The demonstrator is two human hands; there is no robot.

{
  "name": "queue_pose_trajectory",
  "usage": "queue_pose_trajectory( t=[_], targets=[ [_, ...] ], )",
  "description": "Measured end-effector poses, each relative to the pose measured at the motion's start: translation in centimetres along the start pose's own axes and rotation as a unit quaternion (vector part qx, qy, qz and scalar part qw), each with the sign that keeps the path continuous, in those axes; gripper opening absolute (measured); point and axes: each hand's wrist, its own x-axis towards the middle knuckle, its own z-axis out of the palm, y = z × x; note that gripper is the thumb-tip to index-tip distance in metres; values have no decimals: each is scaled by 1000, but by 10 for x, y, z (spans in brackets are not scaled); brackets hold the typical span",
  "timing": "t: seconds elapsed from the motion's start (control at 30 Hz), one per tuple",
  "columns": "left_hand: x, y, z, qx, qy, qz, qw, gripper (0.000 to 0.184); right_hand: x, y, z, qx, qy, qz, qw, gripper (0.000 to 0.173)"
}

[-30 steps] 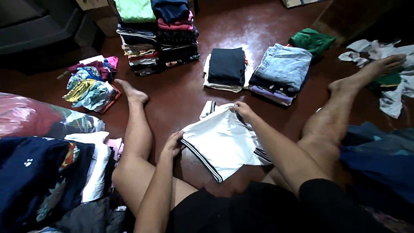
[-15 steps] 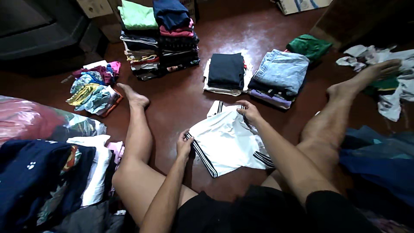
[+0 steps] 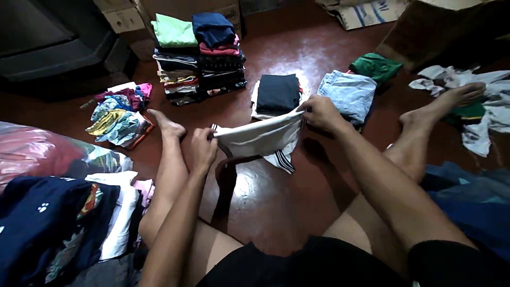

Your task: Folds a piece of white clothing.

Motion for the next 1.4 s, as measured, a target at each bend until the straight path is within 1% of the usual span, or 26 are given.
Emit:
queue_pose_trajectory(
  t=[0.1,0.17,0.23,0.3,0.37,0.4,0.47,0.5,0.57,0.6,0.67,0.73,0.8,0.83,0.87,0.9,0.97,1.0,1.03,1.07,1.1,1.13,1.2,1.23,1.3,1.4],
  targets=[
    [28,3,-22,-16,77,70,994,20,13,-12,-13,18,134,-39,990,13],
    [31,4,-34,-5,138,161,977,19,7,-16,-20,30,213,-62,975,15],
    [19,2,-36,31,197,258,945,14,-12,-14,-17,18,265,-93,960,16],
    [-5,-4,-32,83,205,302,927,13,-39,-5,0,-6,279,-114,953,16],
    [-37,-18,-18,123,150,308,931,15,-74,7,27,-33,247,-126,960,16],
    [-53,-29,-9,140,95,309,936,16,-92,14,43,-44,208,-127,969,16],
    [-83,-55,18,173,-57,301,936,15,-126,31,82,-52,99,-122,986,11],
    [-98,-65,33,184,-153,284,928,14,-141,40,100,-52,33,-114,992,9],
    [-119,-77,58,208,-350,234,883,22,-162,53,130,-57,-107,-82,989,10],
    [-127,-77,67,213,-412,217,859,25,-168,56,140,-58,-165,-64,982,12],
    [-139,-70,76,224,-491,190,820,27,-174,52,146,-61,-231,-29,971,15],
    [-145,-66,80,225,-528,181,799,30,-180,46,143,-78,-263,-3,962,15],
    [-143,-64,77,202,-573,161,778,35,-184,45,135,-97,-326,24,940,14],
    [-139,-62,73,177,-607,135,763,40,-183,43,129,-104,-364,39,925,18],
    [-135,-60,68,138,-631,111,756,44,-182,40,121,-111,-390,52,913,27],
    [-133,-60,63,87,-630,89,767,44,-181,36,116,-111,-387,60,914,36],
    [-130,-58,59,22,-561,59,825,41,-179,25,115,-76,-311,67,945,38],
    [-127,-56,62,35,-520,54,852,40,-176,19,120,-57,-265,69,960,36],
    [-122,-54,67,63,-491,51,867,39,-169,12,125,-38,-224,71,971,32],
    [-119,-54,74,88,-477,52,873,39,-159,6,133,-25,-189,68,979,29],
    [-116,-56,80,107,-473,58,872,39,-146,1,142,-16,-161,59,985,29],
    [-115,-58,85,121,-476,72,868,40,-132,-3,152,-11,-141,44,989,36],
    [-121,-62,92,143,-482,101,858,41,-107,-7,171,-14,-133,5,991,53],
    [-126,-62,93,154,-485,111,854,41,-97,-8,178,-24,-143,-12,989,56],
    [-134,-61,91,169,-502,112,841,41,-85,-9,188,-50,-179,-43,982,50],
    [-141,-64,89,157,-525,100,831,39,-73,-10,185,-97,-247,-65,962,30]
  ],
)
